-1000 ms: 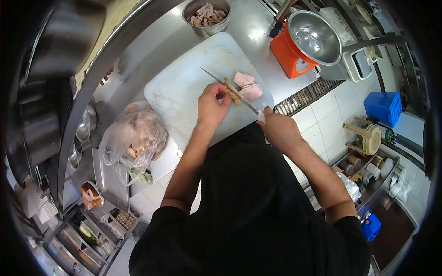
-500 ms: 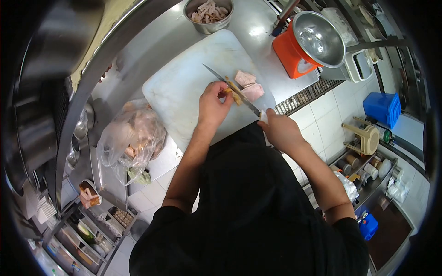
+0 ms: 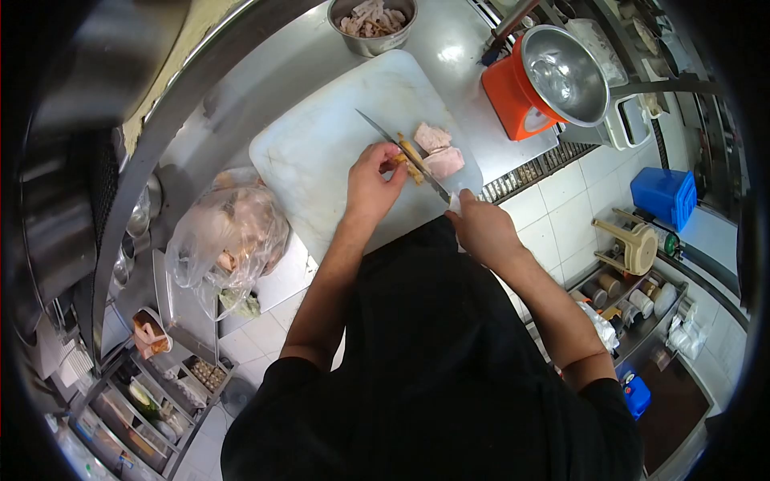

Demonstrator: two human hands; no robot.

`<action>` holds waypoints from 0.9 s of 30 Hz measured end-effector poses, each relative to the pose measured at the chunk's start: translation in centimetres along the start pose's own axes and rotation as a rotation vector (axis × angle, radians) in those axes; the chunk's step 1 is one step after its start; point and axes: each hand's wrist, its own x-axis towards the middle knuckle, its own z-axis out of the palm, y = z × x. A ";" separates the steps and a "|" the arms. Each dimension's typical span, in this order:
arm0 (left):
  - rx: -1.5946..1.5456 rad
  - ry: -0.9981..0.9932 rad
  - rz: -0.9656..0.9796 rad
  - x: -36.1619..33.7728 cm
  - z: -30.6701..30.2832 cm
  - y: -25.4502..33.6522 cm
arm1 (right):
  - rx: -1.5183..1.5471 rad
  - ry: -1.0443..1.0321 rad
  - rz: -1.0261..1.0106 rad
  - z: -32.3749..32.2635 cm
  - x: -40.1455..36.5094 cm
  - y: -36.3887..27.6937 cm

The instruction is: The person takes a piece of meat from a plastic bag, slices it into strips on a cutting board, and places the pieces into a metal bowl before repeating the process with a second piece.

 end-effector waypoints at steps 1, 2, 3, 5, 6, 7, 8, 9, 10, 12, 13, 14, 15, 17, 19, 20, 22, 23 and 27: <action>-0.014 0.000 -0.001 -0.1 0.0 0.0 | -0.015 0.008 -0.006 0.2 0.1 -0.1; -0.029 -0.001 -0.001 -0.1 0.1 0.0 | -0.030 0.016 -0.011 0.3 0.3 -0.2; -0.042 0.009 0.017 -0.1 0.3 -0.3 | -0.027 0.017 -0.015 0.4 0.5 -0.3; -0.064 0.029 0.055 -0.2 0.4 -0.9 | -0.019 0.019 -0.026 0.7 1.0 -0.6; -0.062 0.031 0.053 -0.2 0.5 -1.0 | -0.029 0.020 -0.027 0.9 1.1 -0.6; -0.059 0.035 0.051 -0.3 0.5 -1.1 | -0.039 0.020 -0.028 1.1 1.3 -0.6; -0.057 0.038 0.047 -0.4 0.5 -1.1 | -0.049 0.020 -0.029 1.3 1.4 -0.6; -0.058 0.039 0.050 -0.4 0.5 -1.0 | -0.054 0.021 -0.028 1.5 1.5 -0.6; -0.059 0.039 0.052 -0.5 0.5 -0.9 | -0.060 0.021 -0.027 1.8 1.7 -0.6; -0.073 0.039 0.051 -0.6 0.5 -0.9 | -0.059 0.021 -0.023 2.8 2.5 -0.7; -0.086 0.038 0.048 -0.6 0.5 -1.0 | -0.053 0.020 -0.021 3.3 3.2 -0.8; -0.099 0.039 0.048 -0.6 0.5 -1.0 | -0.048 0.021 -0.020 3.7 3.7 -0.9; -0.094 0.039 0.042 -0.6 0.4 -1.0 | -0.044 0.021 -0.015 3.6 4.0 -1.2; -0.083 0.030 0.031 -0.8 0.4 -1.0 | -0.034 0.021 0.003 3.3 4.1 -1.6; -0.055 0.021 0.044 -0.8 0.4 -0.9 | -0.040 0.036 0.003 3.7 4.2 -1.4; -0.039 0.016 0.048 -0.8 0.3 -0.9 | -0.042 0.041 0.002 3.9 4.3 -1.3; -0.064 0.016 0.043 -0.9 0.3 -1.3 | -0.017 0.064 -0.010 3.2 3.7 -1.4; -0.078 0.016 0.039 -1.0 0.4 -1.5 | -0.005 0.073 -0.016 2.7 3.2 -1.4; -0.111 0.022 -0.033 -1.0 0.7 -1.6 | 0.027 0.150 0.027 0.7 0.2 -0.7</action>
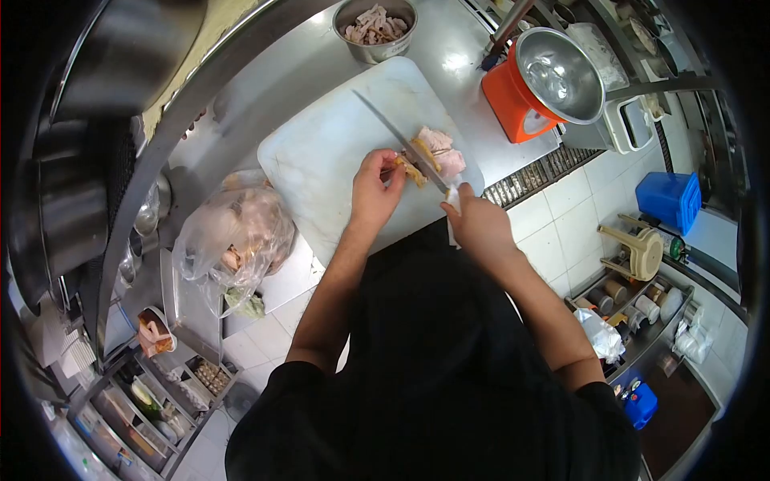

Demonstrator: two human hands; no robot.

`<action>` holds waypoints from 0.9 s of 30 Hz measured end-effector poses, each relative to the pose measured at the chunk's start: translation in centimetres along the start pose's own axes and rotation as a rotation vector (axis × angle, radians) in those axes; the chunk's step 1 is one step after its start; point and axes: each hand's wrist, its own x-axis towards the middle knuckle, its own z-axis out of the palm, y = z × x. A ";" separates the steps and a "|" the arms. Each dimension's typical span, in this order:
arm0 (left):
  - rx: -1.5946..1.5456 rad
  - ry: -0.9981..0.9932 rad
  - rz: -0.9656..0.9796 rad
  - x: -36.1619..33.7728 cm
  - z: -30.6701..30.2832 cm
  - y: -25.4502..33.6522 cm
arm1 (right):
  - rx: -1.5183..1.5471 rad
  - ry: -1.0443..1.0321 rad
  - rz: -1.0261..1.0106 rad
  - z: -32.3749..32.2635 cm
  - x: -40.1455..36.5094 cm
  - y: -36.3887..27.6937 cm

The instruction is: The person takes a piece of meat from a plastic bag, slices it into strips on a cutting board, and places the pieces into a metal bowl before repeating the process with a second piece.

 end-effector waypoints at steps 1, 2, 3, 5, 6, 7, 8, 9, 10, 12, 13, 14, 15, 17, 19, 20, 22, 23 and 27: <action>-0.023 0.004 -0.003 -0.1 0.1 -0.3 | 0.001 0.018 0.027 -0.5 -0.5 0.4; -0.047 0.008 -0.004 -0.1 0.2 -0.5 | 0.003 0.037 0.053 -0.8 -0.9 0.9; -0.062 0.004 -0.024 -0.2 0.1 -0.2 | 0.001 0.064 0.080 -0.9 -1.1 1.6; -0.091 -0.006 -0.065 -0.5 -0.3 0.4 | -0.001 0.064 0.084 -0.7 -1.4 3.0; -0.092 -0.022 -0.019 -0.6 -0.3 0.2 | -0.003 0.065 0.087 -0.6 -1.5 3.6; -0.093 -0.039 0.027 -0.7 -0.3 0.1 | -0.006 0.075 0.067 -0.5 -1.7 3.9; -0.094 -0.055 0.072 -0.8 -0.2 -0.1 | -0.012 0.058 0.052 -0.3 -1.9 4.1; -0.002 -0.064 0.106 -1.0 -0.2 0.4 | -0.017 0.040 0.037 -0.1 -2.1 4.1; 0.090 -0.072 0.140 -1.1 -0.4 1.0 | -0.022 0.022 0.022 -0.1 -2.3 4.2; 0.220 -0.077 0.154 -1.3 -0.4 1.3 | -0.038 0.002 0.002 -0.2 -2.6 3.7; 0.257 -0.075 0.135 -1.4 -0.1 1.2 | -0.046 -0.008 -0.009 -0.2 -2.7 3.4; 0.294 -0.073 0.116 -1.5 0.1 1.1 | -0.059 -0.008 -0.006 0.0 -2.7 3.2; 0.249 -0.051 0.090 -1.6 0.2 0.9 | -0.073 -0.006 -0.004 0.4 -2.6 3.1; 0.159 -0.003 0.037 -1.7 0.5 0.6 | -0.097 -0.014 0.005 0.8 -2.4 3.2; 0.096 0.005 0.038 -2.0 0.6 -0.1 | -0.113 -0.040 0.012 1.1 -2.0 3.3; 0.066 0.011 0.038 -2.1 0.5 -0.5 | -0.106 -0.047 -0.005 1.0 -2.0 3.2; 0.121 0.029 0.063 -2.5 0.1 -0.3 | -0.092 -0.061 -0.035 0.8 -2.0 3.2; 0.146 0.036 0.078 -2.7 -0.1 -0.1 | -0.090 -0.060 -0.064 0.9 -1.9 3.2; 0.215 0.019 0.002 -3.9 -2.3 0.5 | -0.027 -0.068 -0.196 1.7 -1.1 2.3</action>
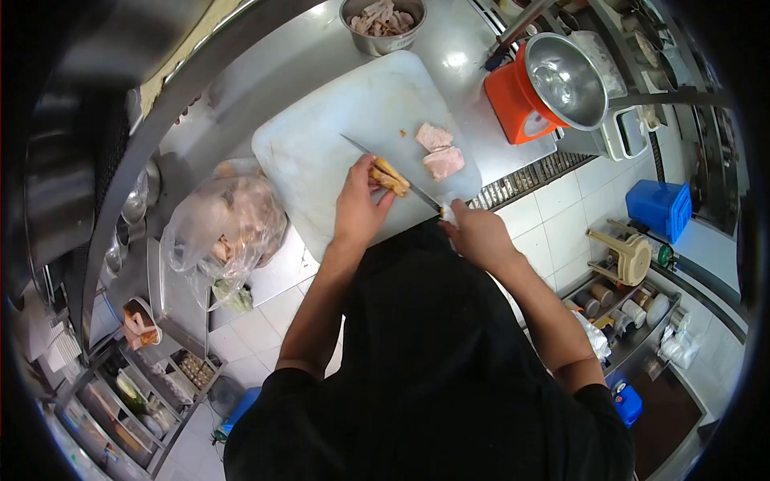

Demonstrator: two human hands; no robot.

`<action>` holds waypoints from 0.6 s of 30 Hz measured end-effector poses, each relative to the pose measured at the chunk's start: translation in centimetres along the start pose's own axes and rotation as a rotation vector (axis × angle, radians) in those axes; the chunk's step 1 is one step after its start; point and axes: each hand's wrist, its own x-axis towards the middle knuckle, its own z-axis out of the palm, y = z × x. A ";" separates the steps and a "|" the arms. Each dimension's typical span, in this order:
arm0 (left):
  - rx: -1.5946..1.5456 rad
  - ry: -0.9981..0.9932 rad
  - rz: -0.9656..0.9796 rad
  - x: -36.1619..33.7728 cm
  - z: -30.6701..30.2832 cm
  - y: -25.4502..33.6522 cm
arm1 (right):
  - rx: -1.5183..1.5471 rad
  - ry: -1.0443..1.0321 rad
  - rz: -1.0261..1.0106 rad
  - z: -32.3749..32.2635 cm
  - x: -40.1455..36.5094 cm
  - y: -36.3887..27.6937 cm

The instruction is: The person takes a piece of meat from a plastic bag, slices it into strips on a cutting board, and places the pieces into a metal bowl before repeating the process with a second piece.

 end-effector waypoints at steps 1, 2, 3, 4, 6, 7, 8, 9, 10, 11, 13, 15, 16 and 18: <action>0.056 -0.006 -0.018 -0.3 -0.9 0.1 | 0.031 -0.003 -0.039 0.2 0.4 -0.3; 0.114 -0.010 -0.036 -0.5 -1.7 0.1 | 0.040 -0.006 -0.067 0.5 0.8 -0.4; 0.126 -0.011 -0.041 -0.6 -2.3 0.3 | 0.049 -0.009 -0.096 0.8 1.2 -0.6; 0.138 -0.014 -0.048 -0.7 -2.9 0.4 | 0.059 -0.013 -0.125 0.9 1.5 -0.9; 0.162 -0.022 -0.049 -1.1 -3.5 0.5 | 0.020 -0.020 -0.060 0.4 1.4 -1.8; 0.171 -0.031 -0.039 -0.9 -3.5 0.6 | -0.001 -0.022 -0.026 0.1 1.4 -2.2; 0.178 -0.040 -0.028 -0.7 -3.2 0.8 | -0.016 -0.003 -0.005 0.1 1.4 -2.1; 0.180 -0.037 -0.025 -0.5 -3.0 0.9 | -0.032 0.015 0.018 0.2 1.2 -1.7; 0.181 -0.035 -0.020 -0.2 -2.7 1.2 | -0.049 0.034 0.043 0.2 1.1 -1.3; 0.181 -0.032 -0.014 0.1 -2.5 1.4 | -0.067 0.032 0.078 0.1 1.0 -0.9; 0.142 -0.037 -0.006 0.5 -2.1 1.8 | -0.103 0.028 0.149 0.0 0.8 -0.2; 0.155 -0.023 0.044 0.8 -1.7 1.8 | -0.109 0.020 0.161 -0.1 0.6 0.2; 0.188 -0.009 0.089 0.9 -1.6 1.6 | -0.110 -0.004 0.174 -0.2 0.6 0.3; 0.282 0.043 0.145 0.9 -1.5 1.7 | -0.118 -0.013 0.173 -0.1 0.5 0.3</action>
